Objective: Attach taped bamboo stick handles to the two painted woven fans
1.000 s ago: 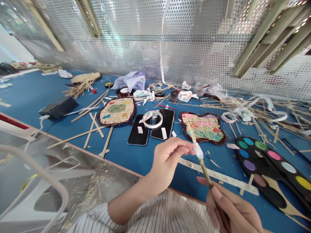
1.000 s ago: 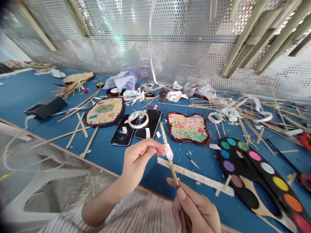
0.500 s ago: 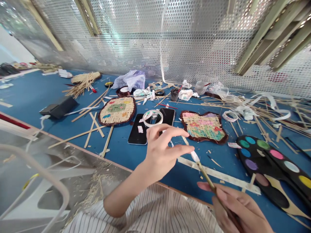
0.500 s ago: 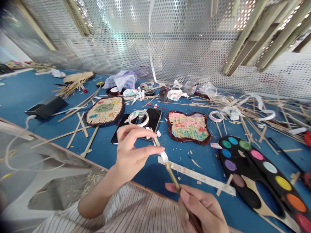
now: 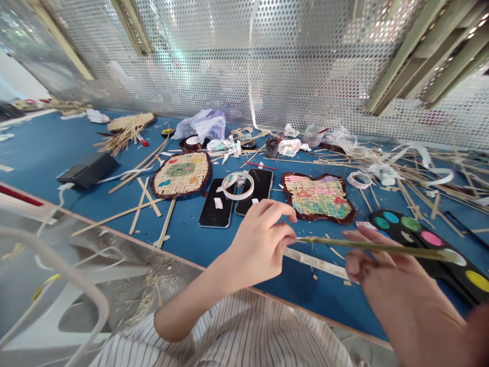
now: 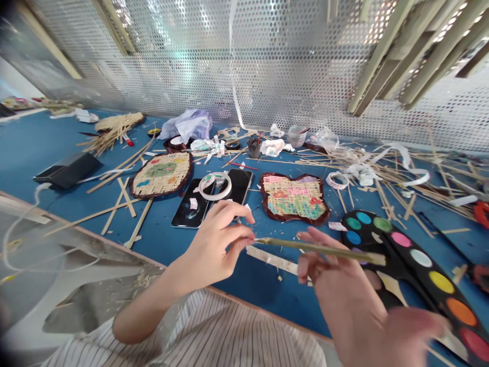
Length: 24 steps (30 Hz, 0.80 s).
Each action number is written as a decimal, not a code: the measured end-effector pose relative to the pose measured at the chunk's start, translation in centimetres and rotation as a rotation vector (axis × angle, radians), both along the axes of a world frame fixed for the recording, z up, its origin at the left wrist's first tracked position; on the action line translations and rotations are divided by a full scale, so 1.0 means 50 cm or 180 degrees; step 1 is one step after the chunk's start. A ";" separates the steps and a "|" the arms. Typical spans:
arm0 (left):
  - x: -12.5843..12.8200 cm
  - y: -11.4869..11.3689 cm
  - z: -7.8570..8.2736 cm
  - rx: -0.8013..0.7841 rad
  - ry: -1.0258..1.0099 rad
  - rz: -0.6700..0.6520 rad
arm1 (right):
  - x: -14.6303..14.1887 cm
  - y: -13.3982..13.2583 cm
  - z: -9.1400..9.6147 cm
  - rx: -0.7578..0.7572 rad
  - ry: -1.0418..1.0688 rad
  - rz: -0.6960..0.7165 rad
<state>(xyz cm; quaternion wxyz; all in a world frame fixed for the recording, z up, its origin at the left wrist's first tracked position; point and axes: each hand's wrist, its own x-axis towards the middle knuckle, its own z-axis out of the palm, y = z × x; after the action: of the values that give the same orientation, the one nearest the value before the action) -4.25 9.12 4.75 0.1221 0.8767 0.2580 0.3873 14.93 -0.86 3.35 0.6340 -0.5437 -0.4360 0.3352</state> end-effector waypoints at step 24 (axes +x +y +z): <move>0.014 -0.022 0.051 -0.1157 -0.0195 -0.0922 | -0.088 0.053 0.070 0.0295 -0.0128 -0.1198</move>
<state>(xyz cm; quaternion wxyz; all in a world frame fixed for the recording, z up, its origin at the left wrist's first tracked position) -3.52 8.02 7.30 0.3400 0.8560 0.1911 0.3393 10.53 1.81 6.88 0.7010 -0.5925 -0.3541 0.1794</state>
